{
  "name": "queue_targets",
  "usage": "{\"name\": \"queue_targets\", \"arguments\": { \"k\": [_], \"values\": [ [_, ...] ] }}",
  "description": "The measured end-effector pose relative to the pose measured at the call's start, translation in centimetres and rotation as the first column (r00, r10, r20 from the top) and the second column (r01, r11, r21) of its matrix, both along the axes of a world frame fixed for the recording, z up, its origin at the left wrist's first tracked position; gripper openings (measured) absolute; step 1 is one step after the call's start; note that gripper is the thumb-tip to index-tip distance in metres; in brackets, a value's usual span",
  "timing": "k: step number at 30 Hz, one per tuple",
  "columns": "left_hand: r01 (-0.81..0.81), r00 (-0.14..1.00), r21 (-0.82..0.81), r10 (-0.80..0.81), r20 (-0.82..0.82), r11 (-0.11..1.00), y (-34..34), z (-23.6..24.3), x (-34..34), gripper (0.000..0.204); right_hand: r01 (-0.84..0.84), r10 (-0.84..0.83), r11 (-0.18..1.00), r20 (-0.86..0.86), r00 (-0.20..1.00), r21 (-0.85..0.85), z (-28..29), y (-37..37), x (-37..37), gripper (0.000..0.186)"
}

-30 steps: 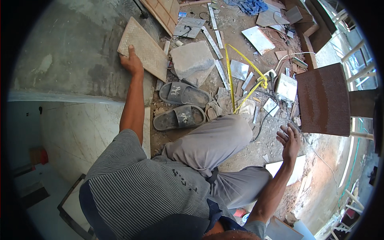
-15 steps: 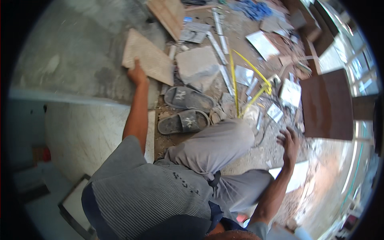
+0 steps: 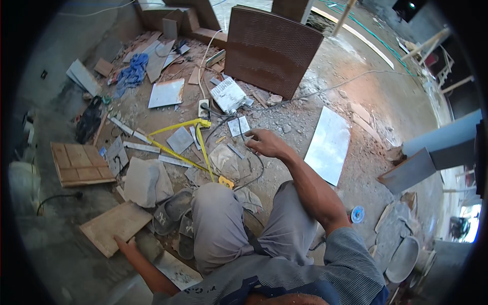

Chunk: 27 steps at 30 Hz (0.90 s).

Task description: The person cuts a tile using an angle grinder, measures it with a measuring tape, handles and arranges the tile pieces, and cuts the tile further with the angle grinder.

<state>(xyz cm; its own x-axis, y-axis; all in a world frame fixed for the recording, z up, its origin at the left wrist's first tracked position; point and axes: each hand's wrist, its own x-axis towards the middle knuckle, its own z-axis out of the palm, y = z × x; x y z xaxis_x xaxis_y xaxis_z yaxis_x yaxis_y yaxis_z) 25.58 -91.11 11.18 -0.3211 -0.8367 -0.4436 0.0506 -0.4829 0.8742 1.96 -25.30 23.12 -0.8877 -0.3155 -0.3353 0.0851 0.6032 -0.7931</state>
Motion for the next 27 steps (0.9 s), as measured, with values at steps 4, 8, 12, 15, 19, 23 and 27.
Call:
{"name": "queue_targets", "arguments": {
  "k": [4, 8, 12, 15, 19, 23, 27],
  "values": [
    [0.07, 0.998, 0.065, -0.07, -0.002, 0.995, -1.0, -0.7, 0.7, 0.074, -0.016, 0.015, 1.0, -0.134, 0.991, -0.008, -1.1, -0.1, 0.6, 0.043],
    [0.044, 0.998, 0.194, -0.052, 0.035, 0.98, -0.3, 0.1, 0.6, 0.069, -0.019, 0.02, 1.0, -0.098, 0.995, 0.016, 0.9, -0.1, 1.0, 0.045],
    [0.012, 1.0, 0.241, -0.016, 0.015, 0.971, 2.6, 0.2, 0.2, 0.067, 0.005, 0.001, 0.999, -0.142, 0.99, 0.04, 0.7, 1.7, 1.0, 0.046],
    [-0.016, 0.998, 0.203, 0.028, -0.059, 0.979, 1.7, -0.8, 1.8, 0.065, -0.031, 0.039, 0.999, -0.207, 0.978, 0.041, -0.6, 1.2, 0.1, 0.047],
    [-0.12, 0.993, -0.087, 0.122, 0.011, 0.989, 3.6, -0.8, 3.7, 0.053, -0.063, 0.063, 0.998, -0.12, 0.991, 0.008, -0.5, -1.7, -0.6, 0.048],
    [-0.135, 0.986, -0.146, 0.148, 0.077, 0.98, 8.8, 1.5, -2.4, 0.058, 0.072, -0.071, 0.997, -0.04, 0.997, 0.022, 0.5, 1.7, 0.0, 0.045],
    [-0.178, 0.984, -0.207, 0.177, -0.027, 0.962, 5.6, 5.3, -2.4, 0.058, 0.044, -0.044, 0.995, 0.007, 0.999, -0.084, 0.7, -0.5, 0.6, 0.047]
  ]
}}
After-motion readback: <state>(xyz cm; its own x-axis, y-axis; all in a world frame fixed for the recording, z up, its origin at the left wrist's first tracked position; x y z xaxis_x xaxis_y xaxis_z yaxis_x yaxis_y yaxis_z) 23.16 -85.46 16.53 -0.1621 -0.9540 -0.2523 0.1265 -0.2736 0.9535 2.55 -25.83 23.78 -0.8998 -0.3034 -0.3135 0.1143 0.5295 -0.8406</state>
